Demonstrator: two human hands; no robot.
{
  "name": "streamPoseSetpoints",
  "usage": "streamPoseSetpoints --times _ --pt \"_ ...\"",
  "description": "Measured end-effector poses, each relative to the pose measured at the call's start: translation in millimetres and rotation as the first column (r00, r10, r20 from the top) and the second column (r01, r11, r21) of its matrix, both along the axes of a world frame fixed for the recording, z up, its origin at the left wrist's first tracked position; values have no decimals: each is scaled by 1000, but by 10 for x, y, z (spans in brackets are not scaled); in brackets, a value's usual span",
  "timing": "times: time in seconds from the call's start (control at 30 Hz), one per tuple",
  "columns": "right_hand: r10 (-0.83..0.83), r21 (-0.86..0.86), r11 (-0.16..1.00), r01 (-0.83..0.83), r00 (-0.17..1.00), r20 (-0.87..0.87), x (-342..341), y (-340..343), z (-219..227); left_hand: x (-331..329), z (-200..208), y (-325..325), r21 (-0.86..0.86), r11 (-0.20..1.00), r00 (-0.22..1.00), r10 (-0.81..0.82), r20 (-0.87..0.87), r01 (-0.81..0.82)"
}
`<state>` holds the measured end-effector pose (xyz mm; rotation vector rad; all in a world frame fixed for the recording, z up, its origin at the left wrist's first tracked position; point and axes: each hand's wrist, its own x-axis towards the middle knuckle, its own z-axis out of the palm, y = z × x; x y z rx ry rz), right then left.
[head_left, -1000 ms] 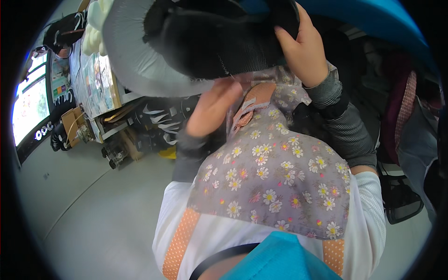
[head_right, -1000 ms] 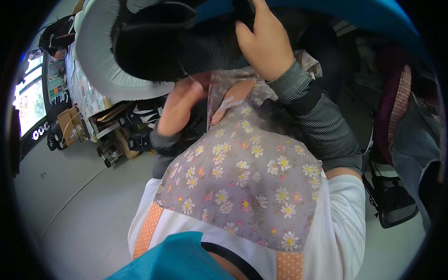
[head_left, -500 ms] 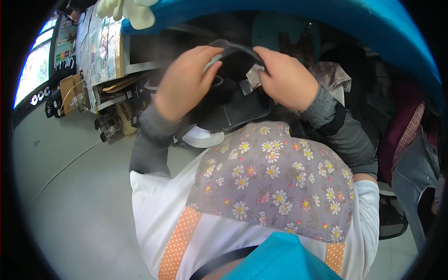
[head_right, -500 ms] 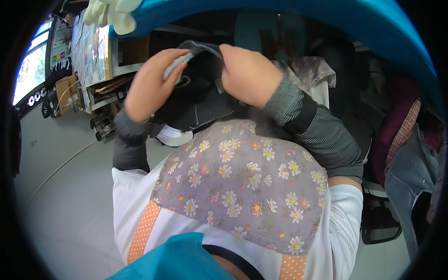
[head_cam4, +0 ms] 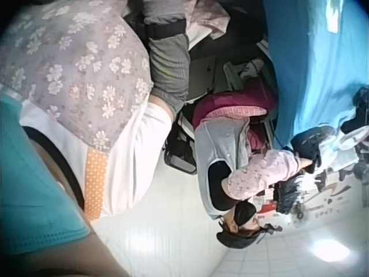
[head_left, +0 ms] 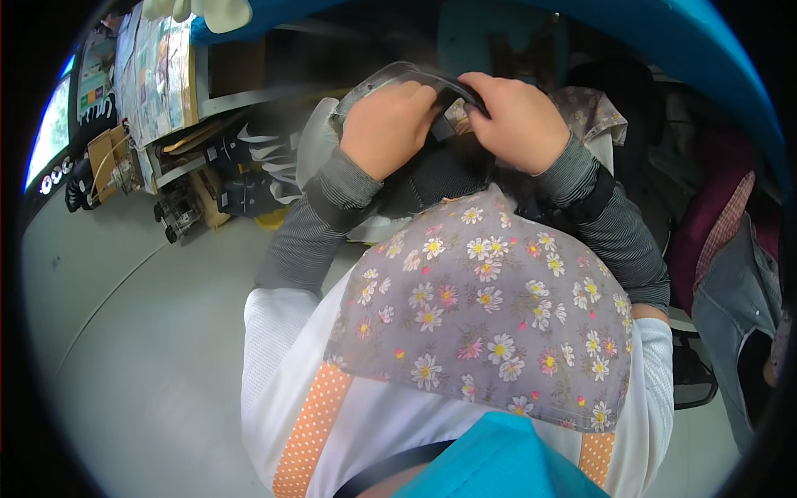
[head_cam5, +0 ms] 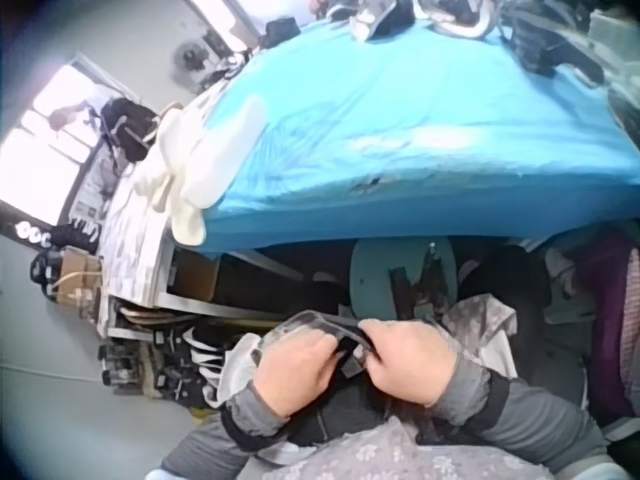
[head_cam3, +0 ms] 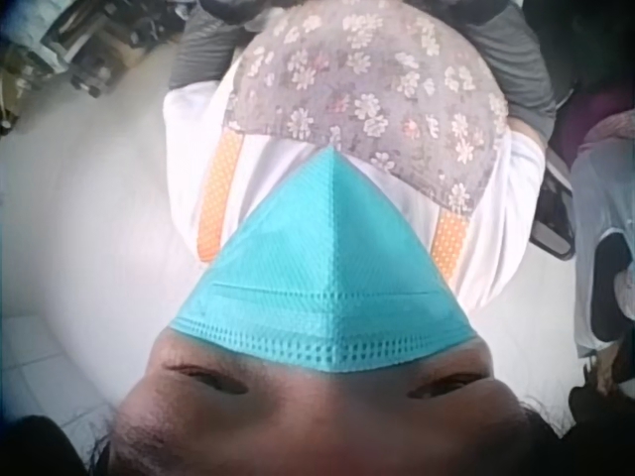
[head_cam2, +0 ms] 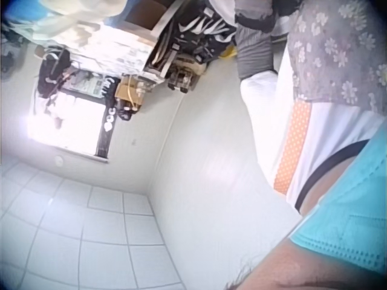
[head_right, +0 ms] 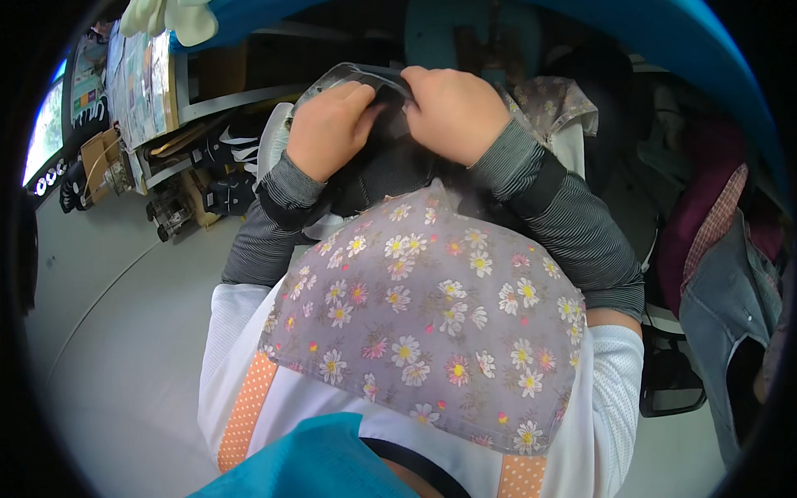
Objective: Inserting and positioning white foam padding inserts into the inner lining and heel area of a black shoe upper.
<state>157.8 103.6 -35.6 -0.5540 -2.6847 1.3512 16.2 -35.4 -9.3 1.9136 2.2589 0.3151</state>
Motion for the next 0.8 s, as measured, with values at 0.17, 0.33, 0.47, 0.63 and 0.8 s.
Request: streamPoseSetpoints --times 0.17,0.33,0.47,0.63,0.8 --pt "0 -108 994 -5 999 -53 27 128 -216 287 42 24 2 981 981 -193 -9 193" --pt "71 -321 944 -76 997 -28 85 168 -211 303 101 -29 -116 908 914 -392 103 402" --pt "74 -182 981 -74 997 -6 109 229 -252 205 66 97 12 951 949 -308 66 308" --pt "87 -46 995 -90 995 -50 140 208 -302 210 -44 13 58 998 993 -4 114 -3" --pt "116 -13 993 -117 992 -42 134 227 -277 216 -46 -8 -37 976 973 217 81 -215"
